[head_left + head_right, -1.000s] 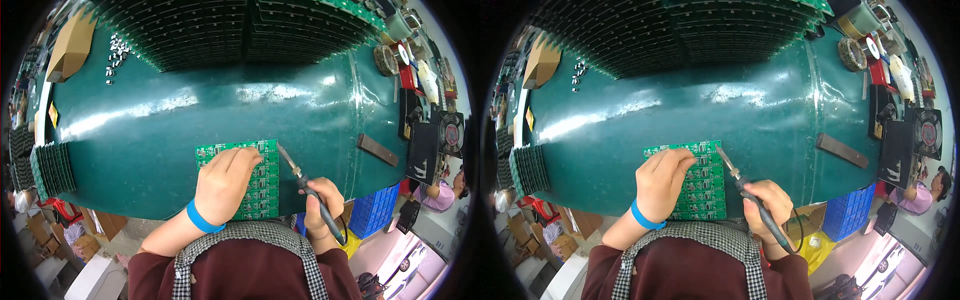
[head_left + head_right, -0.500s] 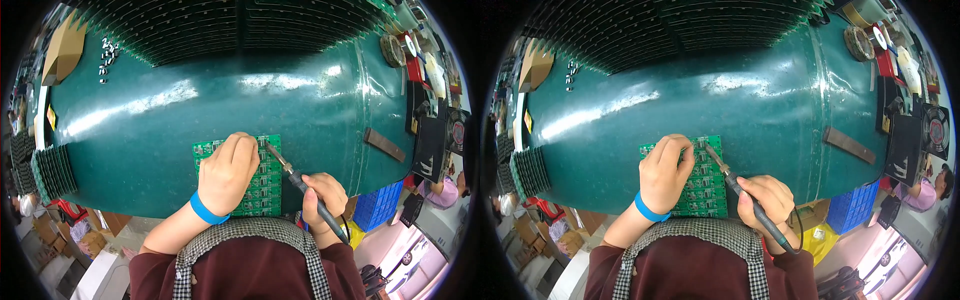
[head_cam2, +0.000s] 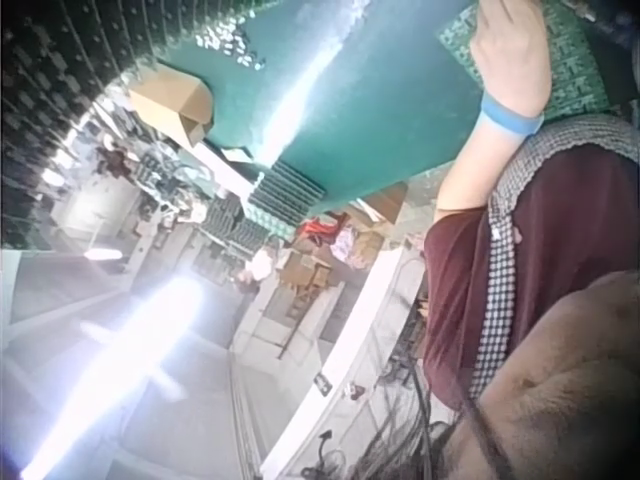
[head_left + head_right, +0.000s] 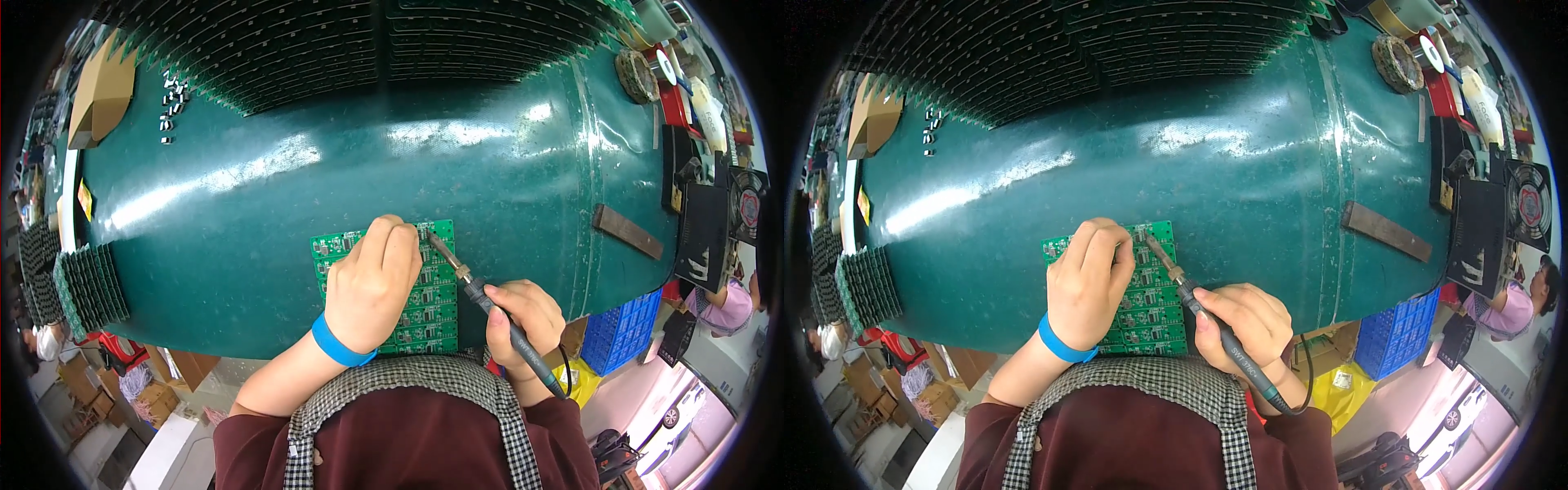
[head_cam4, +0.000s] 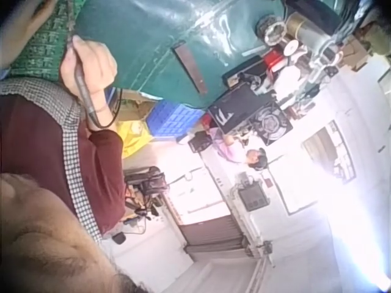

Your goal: The person solders components onto circuit board panels using a soldering iron, places the soldered panels onto a stack, and picks up new panels from a pile.

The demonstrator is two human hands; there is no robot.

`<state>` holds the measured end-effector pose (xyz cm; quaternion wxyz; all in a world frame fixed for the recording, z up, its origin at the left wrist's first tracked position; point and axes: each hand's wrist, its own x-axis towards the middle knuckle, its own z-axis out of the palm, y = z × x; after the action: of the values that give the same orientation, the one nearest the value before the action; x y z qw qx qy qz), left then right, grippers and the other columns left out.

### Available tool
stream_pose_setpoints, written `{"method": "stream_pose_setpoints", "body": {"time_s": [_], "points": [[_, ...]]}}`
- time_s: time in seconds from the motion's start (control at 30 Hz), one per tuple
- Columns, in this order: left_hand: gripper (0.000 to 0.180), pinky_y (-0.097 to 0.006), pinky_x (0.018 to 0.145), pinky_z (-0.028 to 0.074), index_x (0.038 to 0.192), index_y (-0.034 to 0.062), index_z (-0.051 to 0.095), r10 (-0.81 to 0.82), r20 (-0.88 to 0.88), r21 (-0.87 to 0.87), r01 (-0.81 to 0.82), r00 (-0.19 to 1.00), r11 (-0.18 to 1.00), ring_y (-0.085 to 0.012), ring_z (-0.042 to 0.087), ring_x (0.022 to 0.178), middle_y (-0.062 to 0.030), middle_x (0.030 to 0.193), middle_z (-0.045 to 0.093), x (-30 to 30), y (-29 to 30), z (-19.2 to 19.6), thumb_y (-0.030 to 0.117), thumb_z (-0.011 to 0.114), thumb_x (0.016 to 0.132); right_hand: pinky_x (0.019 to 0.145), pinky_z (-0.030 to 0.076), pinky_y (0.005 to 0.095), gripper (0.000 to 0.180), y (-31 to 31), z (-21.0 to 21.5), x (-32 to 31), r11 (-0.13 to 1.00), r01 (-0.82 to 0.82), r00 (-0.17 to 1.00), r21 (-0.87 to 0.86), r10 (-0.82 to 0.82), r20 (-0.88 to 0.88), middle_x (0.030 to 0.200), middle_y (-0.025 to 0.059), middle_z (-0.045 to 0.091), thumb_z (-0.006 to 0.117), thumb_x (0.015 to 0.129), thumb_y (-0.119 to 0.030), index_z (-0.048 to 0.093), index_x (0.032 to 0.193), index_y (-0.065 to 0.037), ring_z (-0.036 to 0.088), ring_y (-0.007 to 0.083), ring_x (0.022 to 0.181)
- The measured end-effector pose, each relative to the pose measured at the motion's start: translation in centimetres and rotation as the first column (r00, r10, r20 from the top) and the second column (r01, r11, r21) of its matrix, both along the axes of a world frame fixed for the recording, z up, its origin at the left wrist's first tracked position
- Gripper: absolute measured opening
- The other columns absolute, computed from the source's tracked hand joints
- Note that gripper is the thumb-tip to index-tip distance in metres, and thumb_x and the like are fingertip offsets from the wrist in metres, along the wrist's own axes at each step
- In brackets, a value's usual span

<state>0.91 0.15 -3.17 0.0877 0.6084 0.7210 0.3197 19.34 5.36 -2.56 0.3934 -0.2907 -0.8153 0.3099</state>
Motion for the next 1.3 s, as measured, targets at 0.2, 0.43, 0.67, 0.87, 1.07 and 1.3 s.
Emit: {"method": "stream_pose_setpoints", "body": {"time_s": [0.2, 0.43, 0.67, 0.87, 1.07, 1.3], "points": [[0.016, -0.034, 0.056, 0.050, 0.088, 0.0021, 0.055, -0.047, 0.058, -0.043, 0.049, 0.997, 0.998, -0.0260, 0.061, 0.068, -0.0101, 0.092, 0.057, -0.2, 0.0, 0.3, -0.004, 0.065, 0.077, 0.049, 0.051, 0.0299, 0.014, -0.6, 0.2, 0.3, 1.000, -0.005, 1.000, 0.008, 0.005, 0.024, 0.068, 0.0116, 0.063, 0.066, 0.075, -0.004, 0.065, 0.087, 0.003, 0.062, 0.0227, 0.054], [0.016, -0.035, 0.058, 0.049, 0.089, 0.0024, 0.058, -0.026, 0.205, -0.090, 0.045, 0.978, 0.995, -0.0273, 0.060, 0.071, -0.0110, 0.096, 0.055, -0.1, -0.7, 1.0, -0.003, 0.067, 0.077, 0.049, 0.051, 0.0299, 0.015, -0.5, 0.7, 0.7, 1.000, -0.007, 1.000, 0.010, 0.007, 0.022, 0.068, 0.0110, 0.062, 0.065, 0.075, -0.004, 0.065, 0.088, 0.003, 0.062, 0.0225, 0.054], [0.017, -0.035, 0.062, 0.048, 0.092, 0.0018, 0.057, 0.016, 0.146, -0.054, -0.009, 0.989, 0.999, -0.0277, 0.059, 0.073, -0.0111, 0.091, 0.056, -0.4, -0.9, 1.4, -0.005, 0.064, 0.078, 0.049, 0.050, 0.0295, 0.013, -0.6, 0.5, 0.4, 1.000, -0.006, 1.000, 0.019, 0.006, 0.017, 0.068, 0.0105, 0.062, 0.065, 0.076, -0.005, 0.065, 0.087, 0.002, 0.061, 0.0219, 0.054], [0.016, -0.035, 0.062, 0.049, 0.092, 0.0019, 0.058, 0.028, 0.201, -0.055, -0.017, 0.979, 0.998, -0.0290, 0.060, 0.073, -0.0113, 0.089, 0.058, -0.1, -1.2, 0.8, -0.004, 0.063, 0.079, 0.049, 0.050, 0.0290, 0.014, -0.8, 0.3, 0.0, 1.000, -0.016, 1.000, 0.027, 0.015, 0.018, 0.068, 0.0108, 0.063, 0.066, 0.074, -0.004, 0.065, 0.087, 0.002, 0.062, 0.0217, 0.054], [0.015, -0.035, 0.061, 0.049, 0.091, 0.0022, 0.059, 0.008, 0.105, -0.062, -0.002, 0.994, 0.998, -0.0281, 0.061, 0.073, -0.0105, 0.089, 0.058, -0.2, -1.3, 1.0, -0.004, 0.064, 0.079, 0.049, 0.050, 0.0294, 0.015, -1.1, 0.7, 0.7, 1.000, -0.007, 0.999, 0.004, 0.007, 0.041, 0.068, 0.0116, 0.062, 0.066, 0.074, -0.005, 0.065, 0.087, 0.003, 0.061, 0.0225, 0.054], [0.016, -0.031, 0.055, 0.048, 0.086, 0.0023, 0.057, 0.026, 0.245, -0.052, -0.014, 0.969, 0.999, -0.0240, 0.059, 0.066, -0.0097, 0.088, 0.060, 0.6, -2.7, 1.2, -0.006, 0.066, 0.076, 0.047, 0.047, 0.0292, 0.015, -1.5, 1.0, 1.5, 1.000, 0.007, 1.000, -0.011, -0.007, -0.004, 0.066, 0.0110, 0.061, 0.064, 0.075, -0.008, 0.065, 0.085, 0.002, 0.059, 0.0224, 0.052]]}}
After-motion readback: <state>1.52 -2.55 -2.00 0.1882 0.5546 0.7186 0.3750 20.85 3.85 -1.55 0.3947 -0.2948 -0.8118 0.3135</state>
